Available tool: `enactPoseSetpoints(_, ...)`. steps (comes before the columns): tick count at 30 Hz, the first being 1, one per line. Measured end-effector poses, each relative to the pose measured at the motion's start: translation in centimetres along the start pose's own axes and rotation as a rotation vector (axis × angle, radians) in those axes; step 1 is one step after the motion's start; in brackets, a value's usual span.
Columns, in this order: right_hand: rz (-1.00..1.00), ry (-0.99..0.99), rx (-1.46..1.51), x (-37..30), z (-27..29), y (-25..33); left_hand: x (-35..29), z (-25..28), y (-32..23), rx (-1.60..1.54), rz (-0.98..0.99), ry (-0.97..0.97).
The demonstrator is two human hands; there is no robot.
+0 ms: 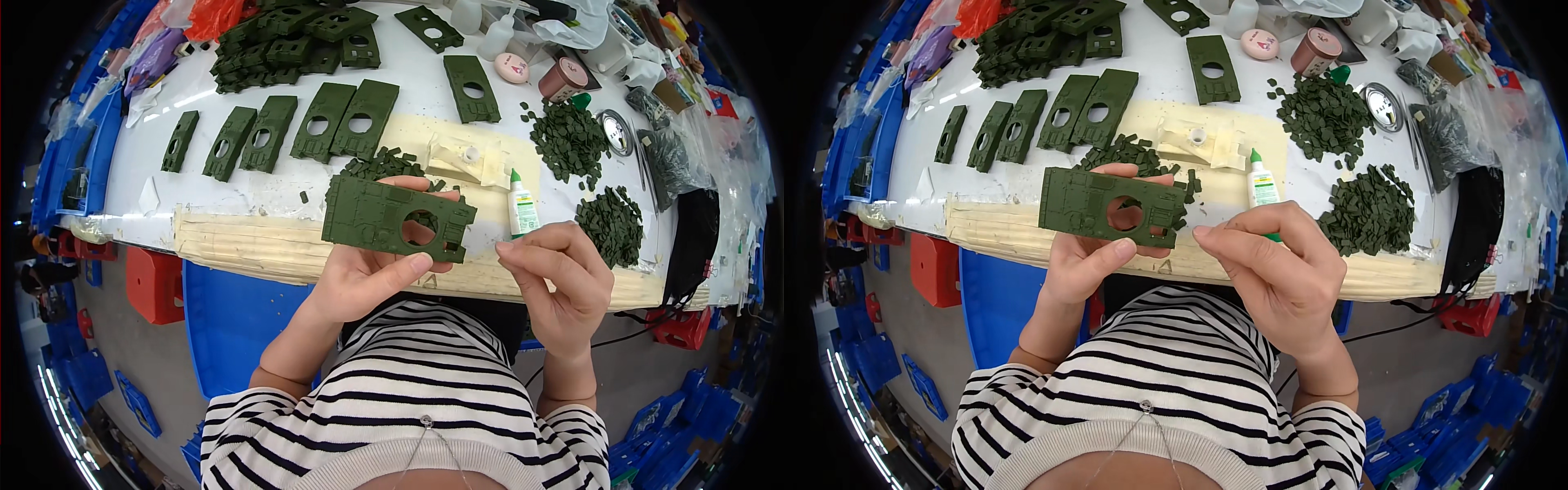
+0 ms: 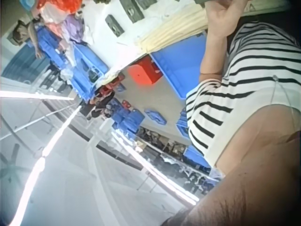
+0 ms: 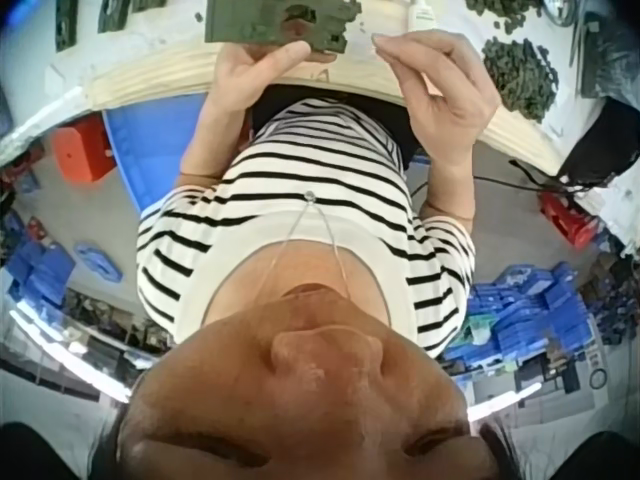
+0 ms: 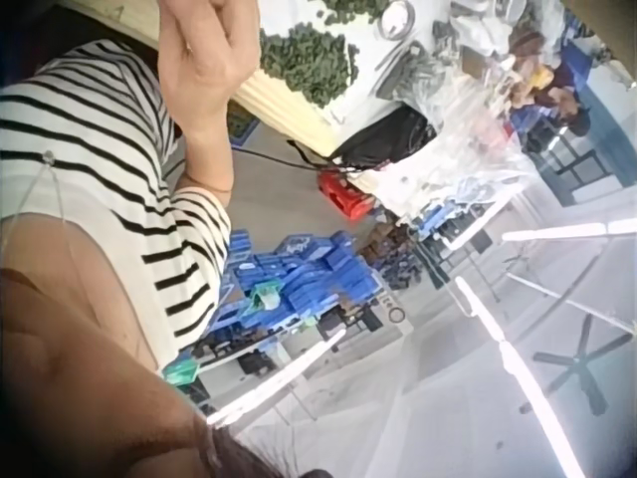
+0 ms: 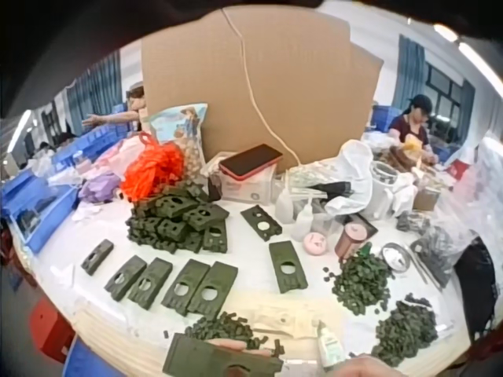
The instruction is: The recorder is assembling small plastic toy tanks by gluing various green components onto the main chassis.
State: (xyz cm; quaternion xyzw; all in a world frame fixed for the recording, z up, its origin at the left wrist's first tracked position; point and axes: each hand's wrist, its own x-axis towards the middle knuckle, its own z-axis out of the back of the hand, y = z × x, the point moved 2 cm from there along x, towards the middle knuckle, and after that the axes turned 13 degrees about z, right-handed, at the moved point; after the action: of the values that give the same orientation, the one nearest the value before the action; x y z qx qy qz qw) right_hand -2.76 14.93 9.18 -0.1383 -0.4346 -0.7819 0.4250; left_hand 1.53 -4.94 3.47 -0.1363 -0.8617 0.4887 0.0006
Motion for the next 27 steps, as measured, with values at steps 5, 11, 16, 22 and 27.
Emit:
enactPoseSetpoints(5,-0.122,-0.075,0.225,-0.4,-1.1,-0.6,0.4,-0.2,0.0,0.031,0.053,-0.078)
enactPoseSetpoints(11,-0.157,0.029,0.306,0.3,-1.4,-1.2,0.4,0.3,-0.3,0.038,0.109,-0.076)
enactPoseSetpoints(16,-0.225,0.093,0.414,0.6,-2.0,-1.9,0.2,0.3,-0.3,0.011,0.13,-0.086)
enactPoseSetpoints(22,-0.275,0.119,0.488,0.9,-2.8,-2.2,0.0,0.8,-0.5,-0.047,0.151,0.004)
enactPoseSetpoints(27,-0.329,0.128,0.578,1.1,-3.2,-2.2,0.0,1.0,-0.4,-0.063,0.149,0.014)
